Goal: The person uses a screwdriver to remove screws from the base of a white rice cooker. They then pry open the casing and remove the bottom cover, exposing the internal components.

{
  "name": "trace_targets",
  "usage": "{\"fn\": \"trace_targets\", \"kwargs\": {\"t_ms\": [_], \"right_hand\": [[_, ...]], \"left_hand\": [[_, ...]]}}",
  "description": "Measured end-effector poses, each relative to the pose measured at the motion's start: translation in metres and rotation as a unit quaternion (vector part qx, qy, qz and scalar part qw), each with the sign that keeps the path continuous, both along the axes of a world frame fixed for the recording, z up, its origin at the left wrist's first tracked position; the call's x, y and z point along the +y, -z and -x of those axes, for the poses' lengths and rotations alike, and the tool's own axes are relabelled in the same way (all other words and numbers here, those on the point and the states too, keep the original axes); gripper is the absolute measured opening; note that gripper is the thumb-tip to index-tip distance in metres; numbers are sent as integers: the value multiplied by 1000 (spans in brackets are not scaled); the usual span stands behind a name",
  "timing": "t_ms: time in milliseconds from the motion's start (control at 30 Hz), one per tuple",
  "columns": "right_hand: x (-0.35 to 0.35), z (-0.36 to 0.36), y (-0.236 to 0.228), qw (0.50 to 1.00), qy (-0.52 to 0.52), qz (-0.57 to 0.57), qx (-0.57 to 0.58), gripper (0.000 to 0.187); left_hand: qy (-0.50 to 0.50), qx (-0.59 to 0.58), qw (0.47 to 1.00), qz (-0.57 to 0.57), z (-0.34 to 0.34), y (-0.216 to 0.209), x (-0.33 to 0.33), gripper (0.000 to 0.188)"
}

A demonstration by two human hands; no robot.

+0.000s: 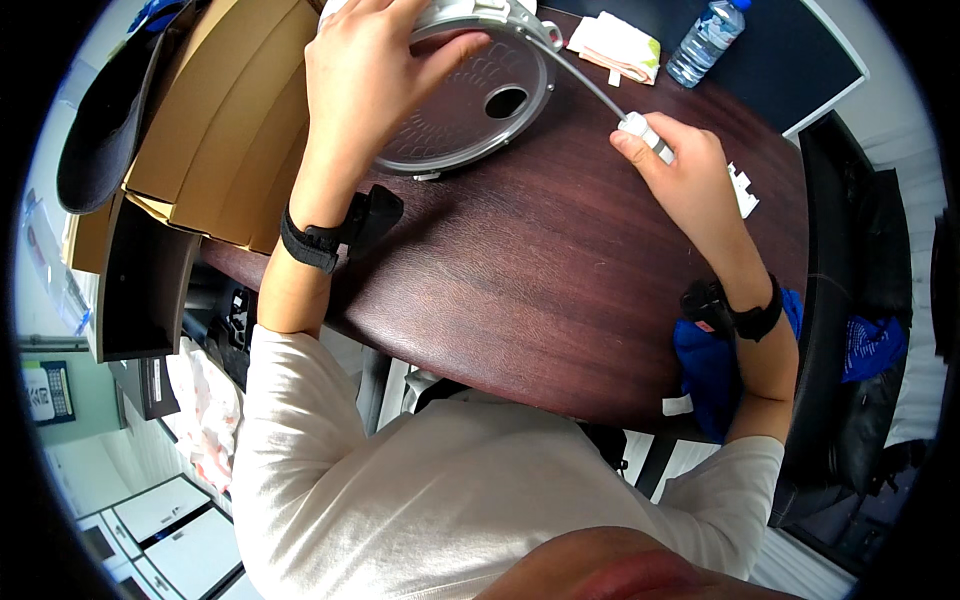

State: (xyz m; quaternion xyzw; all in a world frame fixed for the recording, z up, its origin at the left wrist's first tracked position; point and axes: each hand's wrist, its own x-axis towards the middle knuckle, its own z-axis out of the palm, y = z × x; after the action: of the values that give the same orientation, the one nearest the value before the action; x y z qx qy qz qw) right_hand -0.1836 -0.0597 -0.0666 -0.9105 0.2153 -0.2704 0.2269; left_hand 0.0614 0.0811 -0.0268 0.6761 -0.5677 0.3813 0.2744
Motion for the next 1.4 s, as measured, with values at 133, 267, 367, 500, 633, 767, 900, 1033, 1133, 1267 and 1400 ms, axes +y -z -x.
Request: {"fn": "trace_targets", "kwargs": {"t_ms": [133, 267, 367, 500, 633, 767, 900, 1033, 1133, 1267, 1400], "right_hand": [[-2, -5, 9, 1000, -4, 20, -14, 38], [-10, -6, 8, 993, -14, 109, -31, 39], [-11, 1, -3, 976, 14, 215, 8, 41], [-13, -2, 7, 957, 43, 287, 15, 42], [-11, -9, 17, 970, 21, 243, -1, 40], [-9, -12, 20, 983, -3, 185, -7, 39], [-6, -14, 24, 992, -21, 121, -27, 38], [-1, -17, 21, 998, -30, 49, -17, 39], [2, -18, 24, 998, -29, 40, -25, 39], [6, -19, 25, 999, -34, 22, -33, 38], [10, -20, 25, 999, -35, -14, -32, 37]], "left_hand": [[-3, 1, 1000, 3, -1, 1, 1, 51], [9, 2, 1000, 10, -2, 0, 1, 52], [2, -12, 1000, 8, -1, 0, 1, 52], [1, -18, 1000, 5, 0, 0, 1, 52], [6, 12, 1000, 11, -2, 1, 2, 52], [11, 26, 1000, 11, -2, 2, 4, 51], [15, 11, 1000, 11, -3, 1, 3, 50], [17, -1, 1000, 15, -4, 0, 4, 49], [17, 11, 1000, 10, -3, 0, 4, 49], [12, 14, 1000, 11, -2, 0, 3, 49], [10, -9, 1000, 19, -5, 1, 4, 50]]}}
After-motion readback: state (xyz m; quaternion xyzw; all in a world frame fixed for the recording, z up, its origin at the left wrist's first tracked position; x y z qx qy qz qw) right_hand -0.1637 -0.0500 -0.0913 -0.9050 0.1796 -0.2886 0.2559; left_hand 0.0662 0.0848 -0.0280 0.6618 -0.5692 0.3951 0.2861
